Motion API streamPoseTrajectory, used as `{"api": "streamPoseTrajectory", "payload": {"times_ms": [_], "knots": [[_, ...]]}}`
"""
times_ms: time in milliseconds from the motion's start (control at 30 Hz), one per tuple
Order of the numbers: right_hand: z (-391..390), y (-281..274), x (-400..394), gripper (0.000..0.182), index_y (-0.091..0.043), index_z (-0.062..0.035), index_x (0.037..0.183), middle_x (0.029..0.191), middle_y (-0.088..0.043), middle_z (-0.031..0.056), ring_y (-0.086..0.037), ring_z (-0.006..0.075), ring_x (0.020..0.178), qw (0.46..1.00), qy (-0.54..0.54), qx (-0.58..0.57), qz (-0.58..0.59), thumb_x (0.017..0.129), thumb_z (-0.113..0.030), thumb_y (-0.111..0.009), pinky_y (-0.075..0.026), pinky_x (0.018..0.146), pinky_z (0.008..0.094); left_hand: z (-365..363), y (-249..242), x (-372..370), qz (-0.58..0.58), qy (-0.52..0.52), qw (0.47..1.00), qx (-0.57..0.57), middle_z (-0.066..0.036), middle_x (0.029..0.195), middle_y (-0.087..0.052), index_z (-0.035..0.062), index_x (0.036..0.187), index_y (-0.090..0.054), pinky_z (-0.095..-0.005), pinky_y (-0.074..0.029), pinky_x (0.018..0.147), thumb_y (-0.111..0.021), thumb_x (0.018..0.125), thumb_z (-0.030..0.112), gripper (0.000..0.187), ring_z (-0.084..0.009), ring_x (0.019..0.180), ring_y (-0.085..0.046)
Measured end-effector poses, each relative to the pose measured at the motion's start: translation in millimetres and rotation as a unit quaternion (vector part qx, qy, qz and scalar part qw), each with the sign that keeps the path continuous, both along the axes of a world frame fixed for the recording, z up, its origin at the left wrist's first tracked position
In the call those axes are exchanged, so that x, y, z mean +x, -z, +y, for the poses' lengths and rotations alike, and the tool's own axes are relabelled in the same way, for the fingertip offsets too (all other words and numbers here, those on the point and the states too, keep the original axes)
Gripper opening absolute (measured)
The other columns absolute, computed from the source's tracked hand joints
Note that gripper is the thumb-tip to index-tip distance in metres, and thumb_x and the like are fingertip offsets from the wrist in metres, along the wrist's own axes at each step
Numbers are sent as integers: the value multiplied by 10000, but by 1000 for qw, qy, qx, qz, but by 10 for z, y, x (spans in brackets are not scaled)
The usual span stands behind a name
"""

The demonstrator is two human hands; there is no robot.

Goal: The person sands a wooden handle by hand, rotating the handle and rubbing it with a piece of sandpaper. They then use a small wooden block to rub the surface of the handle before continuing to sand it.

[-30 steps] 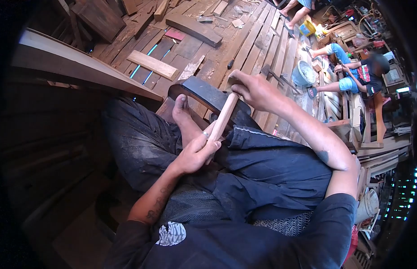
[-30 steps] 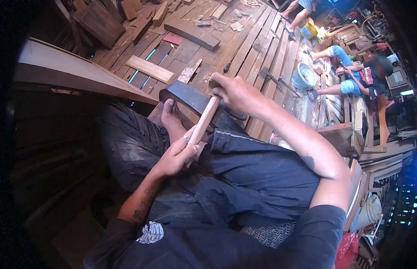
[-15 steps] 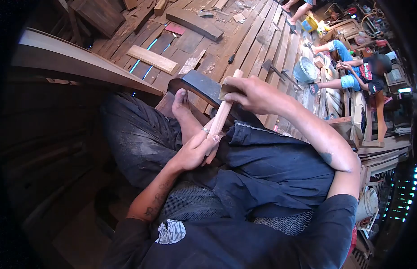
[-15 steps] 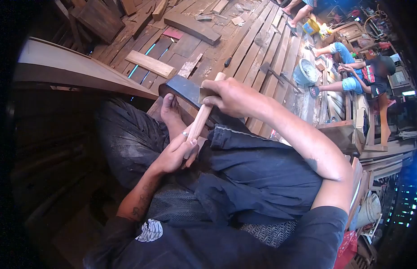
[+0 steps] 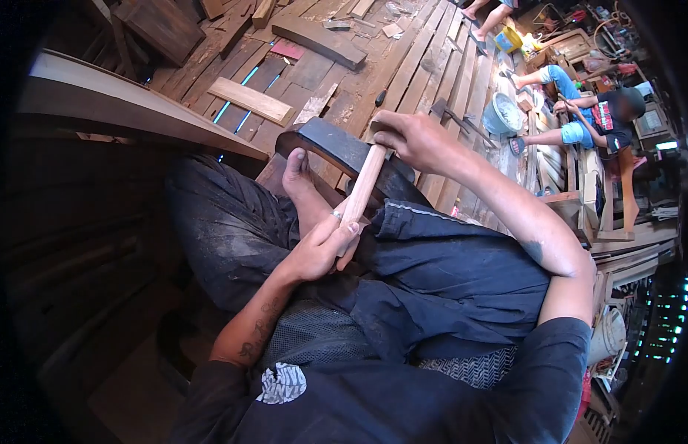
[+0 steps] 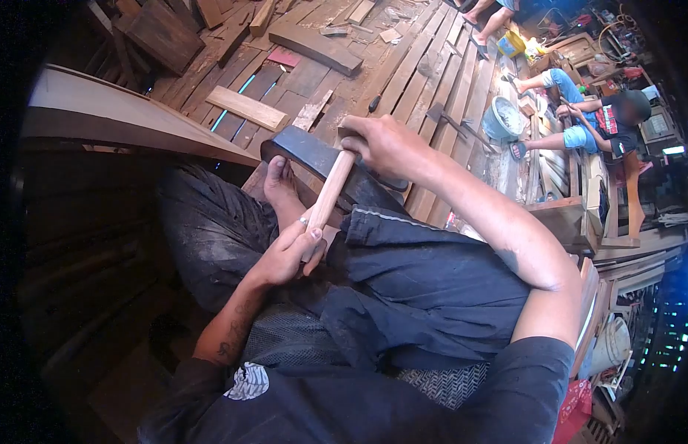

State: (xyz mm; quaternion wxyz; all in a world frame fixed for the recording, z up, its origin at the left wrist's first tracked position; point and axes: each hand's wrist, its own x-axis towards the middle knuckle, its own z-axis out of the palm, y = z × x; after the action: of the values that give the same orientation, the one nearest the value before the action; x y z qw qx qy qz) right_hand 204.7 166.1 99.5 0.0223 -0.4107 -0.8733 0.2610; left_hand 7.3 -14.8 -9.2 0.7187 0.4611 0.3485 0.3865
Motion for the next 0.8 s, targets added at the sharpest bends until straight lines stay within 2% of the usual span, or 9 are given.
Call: {"api": "streamPoseTrajectory", "payload": {"times_ms": [67,100,200,333,467,600,633,733,800], "knots": [[-59,19,-1,249,-667,-46,1166,1038,-730,228,-713,416,981,999,-33,-4,12,1014,-240,-629,-559,863,463,11,-11,10,4,-5,1000,15,6,580,-465,-27,1522,-344,-247,-367,527,-384,1118,252,493,-104,482,-421],[-106,17,-2,267,-671,-39,1171,1054,-730,228,-715,408,988,997,-52,-50,25,1010,-249,-637,-557,872,464,10,-28,15,8,-7,1000,20,7,580,-464,-28,1522,-344,-247,-367,529,-385,1118,252,493,-104,482,-421],[-143,-71,-55,275,-674,-38,1177,1053,-732,226,-717,400,996,995,-77,-69,-1,1003,-250,-648,-556,879,465,11,16,4,3,-3,1000,12,10,582,-462,-28,1536,-331,-246,-369,535,-389,1118,250,505,-101,488,-422],[-60,-163,-60,247,-678,-37,1154,1034,-737,223,-720,383,1007,1000,-4,6,-13,992,-222,-662,-560,880,468,20,42,-7,9,-7,1000,19,14,585,-456,-27,1553,-314,-246,-372,547,-394,1117,249,523,-101,493,-420],[-149,-186,-43,271,-674,-47,1181,1007,-745,206,-725,377,982,990,-130,-59,-17,973,-219,-681,-569,851,453,11,83,-9,10,-8,1000,23,18,590,-446,-26,1556,-312,-248,-375,562,-396,1116,251,527,-99,498,-414],[41,-130,46,295,-697,-58,1194,1034,-746,197,-718,390,994,999,-34,-33,-2,962,-240,-694,-565,876,440,22,92,-7,-4,-5,1000,17,20,595,-439,-24,1554,-315,-248,-377,570,-396,1116,256,526,-98,502,-414],[38,-86,73,278,-701,-56,1205,1059,-755,166,-739,311,967,1000,-20,-16,-5,985,-223,-683,-559,865,399,27,92,-7,-3,-6,1000,18,20,595,-439,-24,1551,-319,-248,-376,569,-396,1116,257,524,-97,502,-414],[-90,-53,49,288,-716,-84,1235,1081,-765,154,-745,295,980,995,-86,-52,11,997,-239,-670,-567,905,389,20,104,3,7,-11,1000,19,19,595,-437,-22,1538,-334,-246,-374,567,-396,1116,260,512,-97,501,-413],[-118,-76,24,319,-715,-155,1300,1119,-771,124,-745,273,1014,993,-86,-84,-10,1004,-259,-655,-568,968,398,18,104,-1,11,-12,1000,14,19,594,-437,-20,1526,-348,-245,-371,563,-398,1116,261,500,-96,500,-413]]}}
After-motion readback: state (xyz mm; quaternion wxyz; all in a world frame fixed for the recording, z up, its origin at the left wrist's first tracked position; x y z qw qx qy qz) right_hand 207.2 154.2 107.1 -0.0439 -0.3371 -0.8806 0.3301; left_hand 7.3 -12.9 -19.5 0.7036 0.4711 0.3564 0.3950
